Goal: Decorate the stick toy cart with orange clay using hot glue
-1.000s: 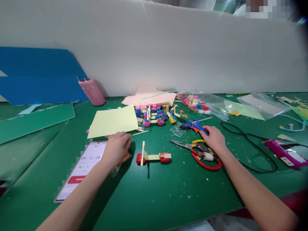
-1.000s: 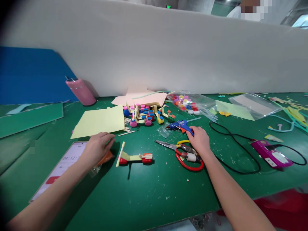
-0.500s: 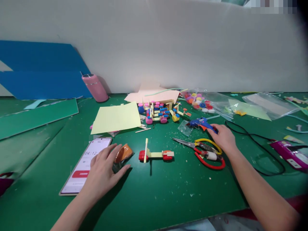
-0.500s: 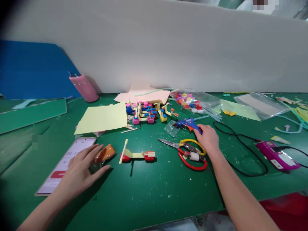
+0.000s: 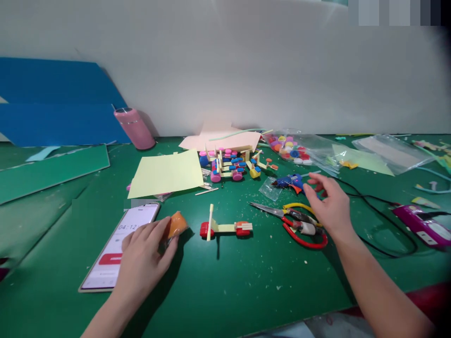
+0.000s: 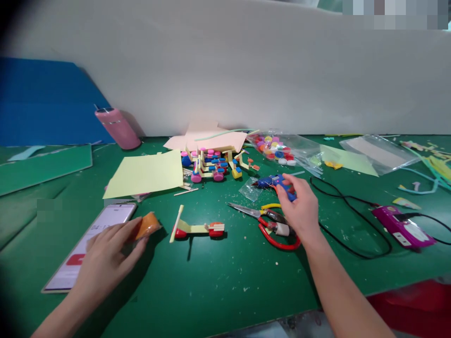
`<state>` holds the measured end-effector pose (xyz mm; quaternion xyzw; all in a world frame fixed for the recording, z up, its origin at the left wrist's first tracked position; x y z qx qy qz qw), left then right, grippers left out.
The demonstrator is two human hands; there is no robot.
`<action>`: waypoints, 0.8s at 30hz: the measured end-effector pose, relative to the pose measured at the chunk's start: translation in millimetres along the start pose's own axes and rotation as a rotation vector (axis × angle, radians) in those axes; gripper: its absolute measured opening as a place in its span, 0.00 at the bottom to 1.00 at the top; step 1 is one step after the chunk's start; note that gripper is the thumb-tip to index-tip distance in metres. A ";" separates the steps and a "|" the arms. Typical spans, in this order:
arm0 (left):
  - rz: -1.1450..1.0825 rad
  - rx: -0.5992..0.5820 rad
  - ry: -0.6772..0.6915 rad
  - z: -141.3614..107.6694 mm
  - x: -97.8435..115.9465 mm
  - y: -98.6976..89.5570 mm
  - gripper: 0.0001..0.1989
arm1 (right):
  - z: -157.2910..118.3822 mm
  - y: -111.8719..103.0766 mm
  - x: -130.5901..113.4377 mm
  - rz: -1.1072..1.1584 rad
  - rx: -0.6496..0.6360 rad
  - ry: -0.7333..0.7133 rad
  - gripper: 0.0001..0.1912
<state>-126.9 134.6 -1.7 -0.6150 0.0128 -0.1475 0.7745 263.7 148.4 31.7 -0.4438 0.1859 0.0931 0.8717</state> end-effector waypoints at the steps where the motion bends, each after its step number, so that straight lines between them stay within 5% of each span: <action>1: -0.056 0.026 -0.006 -6.5 2.9 -8.2 0.20 | -5.6 -3.8 -13.4 0.046 0.003 -0.023 0.16; 4: -0.327 0.002 -0.055 -29.0 18.5 -25.2 0.20 | -29.5 -10.8 -58.6 0.346 -0.072 -0.129 0.12; 9: -0.981 -0.423 -0.105 -48.1 81.9 -6.3 0.13 | -82.6 -6.9 -141.4 0.670 -0.536 -0.488 0.22; 11: -1.147 -0.527 -0.154 -45.8 102.5 3.4 0.12 | -97.3 -1.7 -157.4 0.665 -0.682 -0.538 0.25; 14: -1.292 -0.642 -0.240 -42.0 119.1 15.6 0.12 | -106.0 6.1 -160.5 0.654 -0.759 -0.513 0.14; 17: -1.491 -0.597 -0.414 -42.3 117.6 22.0 0.15 | -103.2 11.6 -143.8 0.785 -0.702 -0.315 0.09; 21: -1.713 -0.449 -0.598 -46.1 115.7 29.5 0.19 | -104.9 26.6 -106.3 0.992 -0.580 0.225 0.09; 24: -1.778 -0.410 -0.647 -45.2 123.8 36.4 0.15 | -118.6 41.1 -98.5 1.142 -0.612 0.512 0.12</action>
Point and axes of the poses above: each hand's wrist, its own z-axis towards the middle knuckle, its own y-axis out of the palm, x = y × z, the point moved 7 cm from there along z, towards the middle knuckle, and after that the axes turned 1 degree about -x, right-handed, at the moved point
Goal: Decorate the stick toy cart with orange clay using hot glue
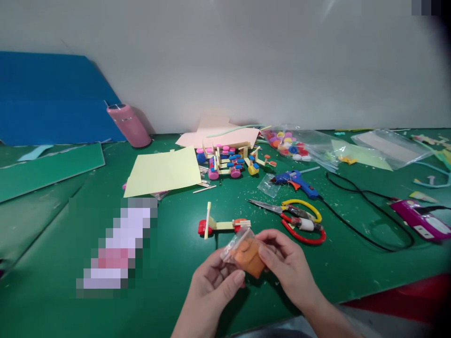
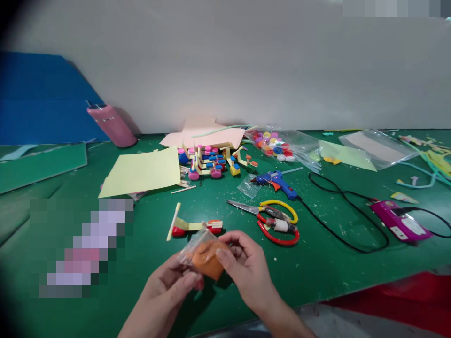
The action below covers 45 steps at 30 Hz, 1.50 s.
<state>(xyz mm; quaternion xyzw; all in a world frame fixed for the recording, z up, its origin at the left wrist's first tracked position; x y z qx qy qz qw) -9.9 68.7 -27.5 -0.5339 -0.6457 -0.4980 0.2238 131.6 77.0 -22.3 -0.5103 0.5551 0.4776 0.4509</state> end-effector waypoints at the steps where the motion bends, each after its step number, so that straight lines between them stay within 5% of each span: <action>1: -0.018 0.017 0.010 1.8 -1.2 1.7 0.14 | -0.7 2.3 4.3 0.051 0.000 0.035 0.13; 10: -0.077 0.062 0.070 11.6 -3.4 1.1 0.05 | -7.5 18.8 16.3 0.277 -0.144 0.112 0.14; 14: -0.087 0.097 0.128 8.1 0.8 0.7 0.05 | -8.8 18.6 12.7 0.205 -0.130 0.066 0.12; 19: -0.025 -0.019 0.117 4.2 1.9 16.3 0.11 | -10.5 18.6 4.4 -0.028 -0.128 -0.021 0.10; 26: 0.378 0.050 0.283 2.6 19.9 10.8 0.08 | -10.6 -9.9 -32.5 -0.409 0.069 -0.398 0.10; 31: 0.392 0.022 0.305 -2.5 23.2 15.5 0.08 | -14.1 1.6 -56.2 -0.716 -0.028 -0.704 0.16; 45: 0.411 0.025 0.328 -9.0 27.8 19.5 0.07 | -20.2 11.6 -61.3 -0.753 0.019 -0.838 0.12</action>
Point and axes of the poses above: each hand's wrist, its own z-axis towards the middle knuckle, its own y-axis out of the palm, x = y × z, the point moved 7 cm from there along z, towards the middle knuckle, and after that the axes turned 1 degree about -x, right-handed, at the moved point
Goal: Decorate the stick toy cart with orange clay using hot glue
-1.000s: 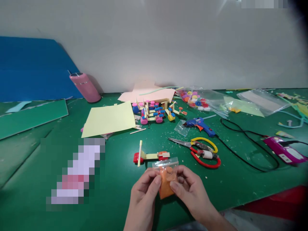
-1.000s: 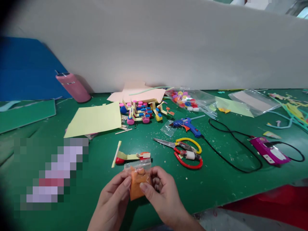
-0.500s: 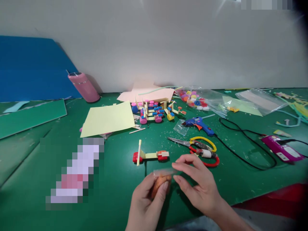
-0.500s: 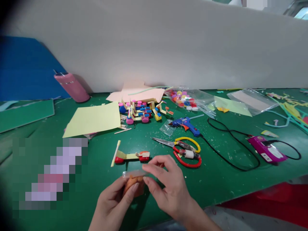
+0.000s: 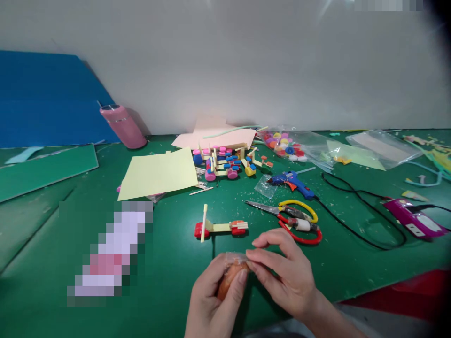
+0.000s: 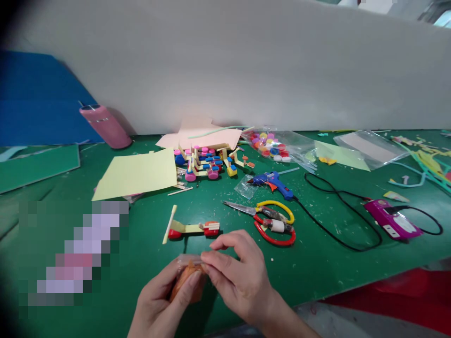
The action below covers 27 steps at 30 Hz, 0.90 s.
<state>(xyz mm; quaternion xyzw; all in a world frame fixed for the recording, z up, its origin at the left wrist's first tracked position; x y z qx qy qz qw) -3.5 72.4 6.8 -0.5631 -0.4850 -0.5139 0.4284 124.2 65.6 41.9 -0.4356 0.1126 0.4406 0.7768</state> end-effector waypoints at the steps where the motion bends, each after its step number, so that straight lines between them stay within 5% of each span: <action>1: 0.002 -0.006 -0.005 -0.1 -0.2 0.4 0.07 | -0.2 0.1 -0.4 0.001 0.004 0.000 0.12; 8: -0.002 -0.015 -0.018 -0.7 -0.8 -3.3 0.06 | 1.5 0.0 5.2 0.170 -0.023 0.140 0.06; 15: 0.007 0.009 0.037 -2.9 -1.8 -10.6 0.06 | 2.9 1.6 0.2 0.105 -0.074 0.054 0.10; 20: 0.019 -0.039 0.012 -4.8 -4.8 -7.7 0.06 | -0.1 5.5 5.0 0.195 -0.117 0.152 0.12; 27: 0.050 -0.127 -0.061 -0.8 -1.0 -3.1 0.10 | 4.5 6.6 10.1 0.361 -0.185 0.297 0.01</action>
Point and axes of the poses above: each hand's wrist, its own z-axis towards the middle knuckle, its own y-axis out of the palm, x = y × z, the point moved 7 cm from there along z, towards the middle knuckle, and after that the axes turned 1 degree about -x, right-handed, at the moved point
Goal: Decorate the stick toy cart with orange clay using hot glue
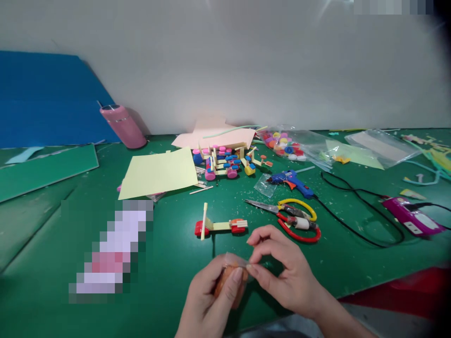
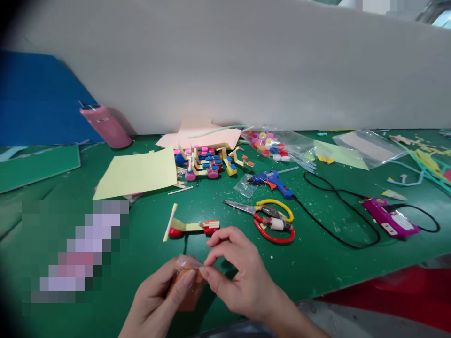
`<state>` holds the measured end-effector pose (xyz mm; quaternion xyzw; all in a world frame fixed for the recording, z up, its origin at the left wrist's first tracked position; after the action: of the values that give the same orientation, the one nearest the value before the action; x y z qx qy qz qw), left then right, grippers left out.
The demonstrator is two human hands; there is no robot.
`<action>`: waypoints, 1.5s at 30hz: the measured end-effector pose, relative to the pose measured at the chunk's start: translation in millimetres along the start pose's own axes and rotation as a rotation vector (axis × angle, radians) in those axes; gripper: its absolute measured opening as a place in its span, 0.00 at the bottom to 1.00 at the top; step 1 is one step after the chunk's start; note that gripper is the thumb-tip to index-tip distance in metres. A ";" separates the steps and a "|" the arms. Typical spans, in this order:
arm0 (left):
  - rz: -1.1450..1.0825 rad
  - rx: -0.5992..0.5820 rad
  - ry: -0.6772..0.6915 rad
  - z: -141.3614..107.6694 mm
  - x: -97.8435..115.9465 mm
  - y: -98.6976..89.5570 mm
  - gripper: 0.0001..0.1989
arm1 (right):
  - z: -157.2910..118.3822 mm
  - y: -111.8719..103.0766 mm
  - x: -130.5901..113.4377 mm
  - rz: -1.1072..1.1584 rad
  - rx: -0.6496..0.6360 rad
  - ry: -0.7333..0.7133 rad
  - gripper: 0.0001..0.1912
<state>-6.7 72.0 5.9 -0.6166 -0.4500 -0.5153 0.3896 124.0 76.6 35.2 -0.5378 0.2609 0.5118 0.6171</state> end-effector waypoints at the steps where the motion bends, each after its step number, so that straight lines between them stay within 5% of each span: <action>1: 0.005 -0.026 -0.006 0.9 0.5 1.0 0.11 | 1.7 0.7 1.2 0.043 -0.027 0.041 0.01; 9: 0.065 -0.158 -0.018 4.2 2.0 4.4 0.14 | 1.4 19.6 21.7 0.480 -0.318 0.445 0.12; 16: 0.073 -0.112 0.009 4.4 5.4 1.0 0.15 | 2.3 26.6 23.8 0.632 -0.386 0.526 0.10; 31: 0.236 -0.216 0.082 8.9 5.5 2.7 0.15 | -3.4 37.6 27.6 0.747 -0.443 0.552 0.16; 34: 0.257 -0.150 0.131 10.1 2.6 -0.3 0.08 | -2.3 34.8 22.9 0.690 -0.422 0.496 0.15; 39: 0.451 0.225 0.348 -1.6 10.7 -16.4 0.02 | 2.1 25.2 12.5 0.325 -0.347 0.346 0.11; 45: 0.367 0.054 0.199 -6.3 -3.9 0.7 0.09 | 1.5 26.3 -0.6 -0.055 -0.352 0.173 0.06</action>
<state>-8.1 65.2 3.1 -0.6236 -0.3027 -0.4819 0.5359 99.4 75.1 25.7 -0.6862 0.2046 0.4843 0.5027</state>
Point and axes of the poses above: each hand's wrist, its own z-axis towards the middle knuckle, its own y-axis out of the palm, x = y × z, the point moved 7 cm from there along z, towards the middle knuckle, and after that the axes turned 1 degree about -x, right-handed, at the moved point
